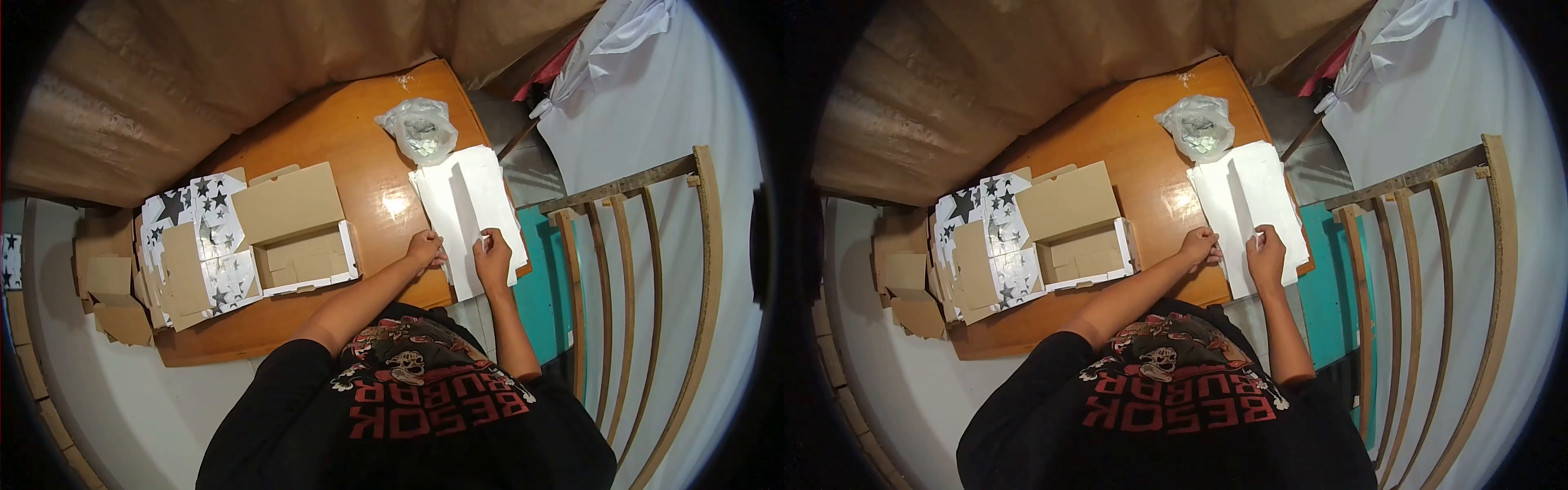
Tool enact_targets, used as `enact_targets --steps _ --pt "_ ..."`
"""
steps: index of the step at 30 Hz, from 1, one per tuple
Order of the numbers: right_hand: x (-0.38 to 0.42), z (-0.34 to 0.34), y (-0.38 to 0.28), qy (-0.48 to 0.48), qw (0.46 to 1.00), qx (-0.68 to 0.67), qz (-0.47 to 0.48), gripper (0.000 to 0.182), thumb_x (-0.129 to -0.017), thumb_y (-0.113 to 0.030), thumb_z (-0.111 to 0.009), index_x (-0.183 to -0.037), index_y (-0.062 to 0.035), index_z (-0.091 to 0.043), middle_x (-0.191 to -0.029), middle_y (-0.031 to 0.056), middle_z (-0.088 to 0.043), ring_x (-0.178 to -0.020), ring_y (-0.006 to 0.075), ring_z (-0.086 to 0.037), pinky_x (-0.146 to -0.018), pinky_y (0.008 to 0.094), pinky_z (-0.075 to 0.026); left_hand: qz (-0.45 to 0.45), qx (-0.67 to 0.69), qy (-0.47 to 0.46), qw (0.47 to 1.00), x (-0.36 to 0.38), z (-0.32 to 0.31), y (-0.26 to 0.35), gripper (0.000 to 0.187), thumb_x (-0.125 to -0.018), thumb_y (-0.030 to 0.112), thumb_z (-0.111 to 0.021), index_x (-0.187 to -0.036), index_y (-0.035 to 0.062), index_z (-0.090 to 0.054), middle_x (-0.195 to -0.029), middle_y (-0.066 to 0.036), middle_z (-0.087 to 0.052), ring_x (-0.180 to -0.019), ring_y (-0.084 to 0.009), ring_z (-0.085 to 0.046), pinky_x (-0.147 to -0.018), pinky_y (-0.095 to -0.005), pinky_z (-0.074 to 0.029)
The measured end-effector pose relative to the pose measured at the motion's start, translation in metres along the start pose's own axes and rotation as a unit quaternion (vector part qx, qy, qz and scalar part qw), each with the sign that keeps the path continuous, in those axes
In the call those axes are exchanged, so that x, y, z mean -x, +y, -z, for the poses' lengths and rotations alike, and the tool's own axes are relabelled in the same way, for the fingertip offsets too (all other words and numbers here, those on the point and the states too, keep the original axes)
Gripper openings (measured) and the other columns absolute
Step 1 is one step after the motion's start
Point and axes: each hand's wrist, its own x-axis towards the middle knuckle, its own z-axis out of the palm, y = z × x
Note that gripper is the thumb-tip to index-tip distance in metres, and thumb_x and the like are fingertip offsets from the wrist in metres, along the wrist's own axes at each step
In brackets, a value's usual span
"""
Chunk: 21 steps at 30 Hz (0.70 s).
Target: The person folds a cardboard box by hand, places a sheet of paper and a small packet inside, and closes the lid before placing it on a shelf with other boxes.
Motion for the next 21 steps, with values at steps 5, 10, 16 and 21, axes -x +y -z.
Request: enact_targets --steps 5,10,16,21 --pt "0.011 0.018 -0.011 0.009 0.999 -0.044 0.0 0.014 -0.09 -0.001 -0.069 -0.104 0.0019 -0.068 -0.071 0.0007 -0.057 -0.065 0.0076 -0.052 -0.059 0.0259 -0.043 -0.001 -0.112 -0.011 0.994 -0.016 0.002 0.006 0.017 -0.104 0.017 -0.063 -0.111 0.0026 -0.057 -0.094 -0.012 -0.065 -0.072 -0.0223 -0.073 -0.054 -0.0344 -0.061" --pt "0.019 0.022 -0.025 0.002 0.998 -0.058 -0.01 0.014 -0.09 -0.001 -0.068 -0.104 0.0018 -0.068 -0.073 0.0008 -0.059 -0.065 0.0074 -0.052 -0.06 0.0258 -0.044 0.012 -0.096 -0.02 0.995 -0.015 -0.002 0.011 0.024 -0.1 0.012 -0.062 -0.118 0.0 -0.053 -0.092 -0.013 -0.065 -0.074 -0.0236 -0.074 -0.053 -0.0362 -0.06" --pt "0.025 0.012 -0.034 -0.023 0.999 -0.017 0.04 0.014 -0.091 -0.004 -0.069 -0.104 0.001 -0.069 -0.073 0.0045 -0.062 -0.064 0.0109 -0.054 -0.06 0.0286 -0.046 -0.21 -0.223 0.107 0.946 -0.031 0.021 -0.038 0.026 -0.097 0.008 -0.062 -0.12 0.0004 -0.052 -0.092 -0.014 -0.064 -0.074 -0.0223 -0.071 -0.059 -0.0345 -0.058" --pt "0.033 0.009 -0.067 -0.094 0.994 0.029 0.045 0.017 -0.089 -0.008 -0.069 -0.105 -0.001 -0.069 -0.078 0.0147 -0.065 -0.07 0.0281 -0.066 -0.066 0.0391 -0.053 -0.038 -0.086 -0.183 0.979 0.067 0.022 0.022 0.043 -0.11 0.047 -0.05 -0.128 0.0072 -0.054 -0.105 -0.005 -0.063 -0.076 -0.0129 -0.059 -0.063 -0.0288 -0.049"
